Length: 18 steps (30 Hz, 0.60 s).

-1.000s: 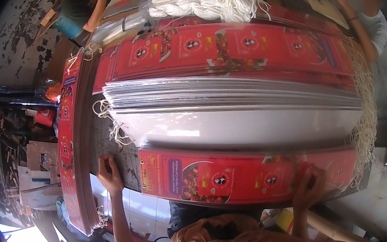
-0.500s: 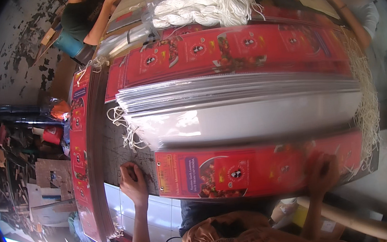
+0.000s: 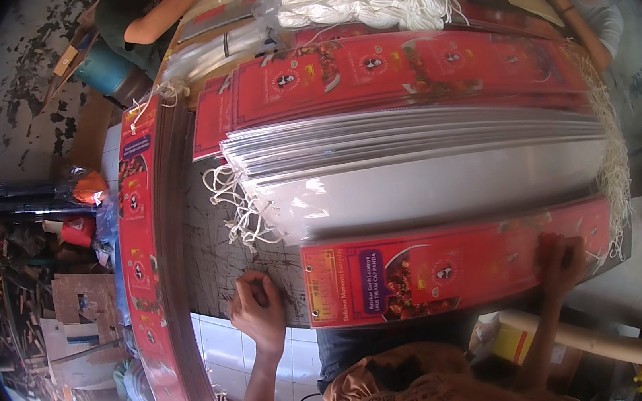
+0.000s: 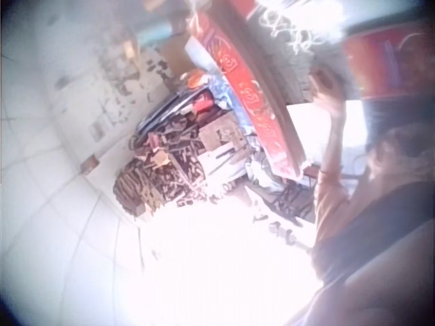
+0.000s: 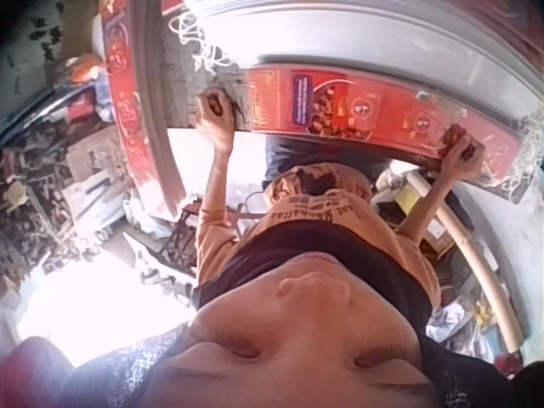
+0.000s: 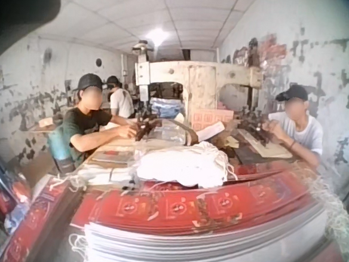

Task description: The person assembles red rectangular boxes by threading white strings through pre-punched holes on the sides. They pull the strings tight and tie knots to secure the box structure. The person then stacks the completed boxes on a pile on the table.

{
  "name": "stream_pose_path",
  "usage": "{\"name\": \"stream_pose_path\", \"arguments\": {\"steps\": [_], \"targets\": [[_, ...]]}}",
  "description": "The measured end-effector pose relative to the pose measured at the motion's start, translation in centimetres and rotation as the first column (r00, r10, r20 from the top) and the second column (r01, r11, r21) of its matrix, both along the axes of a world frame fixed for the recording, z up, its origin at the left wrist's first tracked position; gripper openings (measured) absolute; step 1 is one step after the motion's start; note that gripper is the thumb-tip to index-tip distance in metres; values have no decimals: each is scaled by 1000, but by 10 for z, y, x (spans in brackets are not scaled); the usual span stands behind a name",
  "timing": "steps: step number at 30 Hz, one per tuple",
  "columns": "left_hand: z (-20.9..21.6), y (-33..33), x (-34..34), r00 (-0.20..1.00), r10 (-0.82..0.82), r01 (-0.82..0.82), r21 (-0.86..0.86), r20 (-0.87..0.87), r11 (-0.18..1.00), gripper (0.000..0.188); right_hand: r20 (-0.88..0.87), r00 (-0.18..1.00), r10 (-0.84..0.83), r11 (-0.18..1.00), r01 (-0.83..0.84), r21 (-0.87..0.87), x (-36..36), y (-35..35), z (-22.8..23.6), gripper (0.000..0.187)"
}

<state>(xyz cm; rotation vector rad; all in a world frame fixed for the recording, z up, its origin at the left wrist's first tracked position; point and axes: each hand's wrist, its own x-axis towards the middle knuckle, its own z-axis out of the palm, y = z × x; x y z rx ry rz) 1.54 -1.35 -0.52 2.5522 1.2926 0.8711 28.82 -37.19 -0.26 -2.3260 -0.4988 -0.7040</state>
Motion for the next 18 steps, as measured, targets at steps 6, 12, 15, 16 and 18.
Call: {"name": "stream_pose_path", "arguments": {"steps": [6, 12, 15, 16, 18], "targets": [[3, 0, -4, 991, -131, 131, -66, 12, 989, 14, -12, 1000, -24, 1000, 24, -2, -5, 0, 2, 17], [2, -17, 3, 914, -404, 404, -3, 40, 915, 18, 22, 1000, -12, 1000, 12, -14, -3, -2, 1, 21], [4, -16, 6, 908, -417, 417, 3, 35, 909, 17, 12, 999, -44, 998, 44, -39, -2, 3, 7, 21], [3, -17, 5, 911, -412, 411, 16, 36, 911, 17, 0, 999, -48, 998, 48, -37, 0, 5, 9, 21], [2, -20, 3, 916, -397, 399, -36, 48, 916, 15, 2, 999, -54, 998, 54, -41, 0, 5, 9, 21]]}}
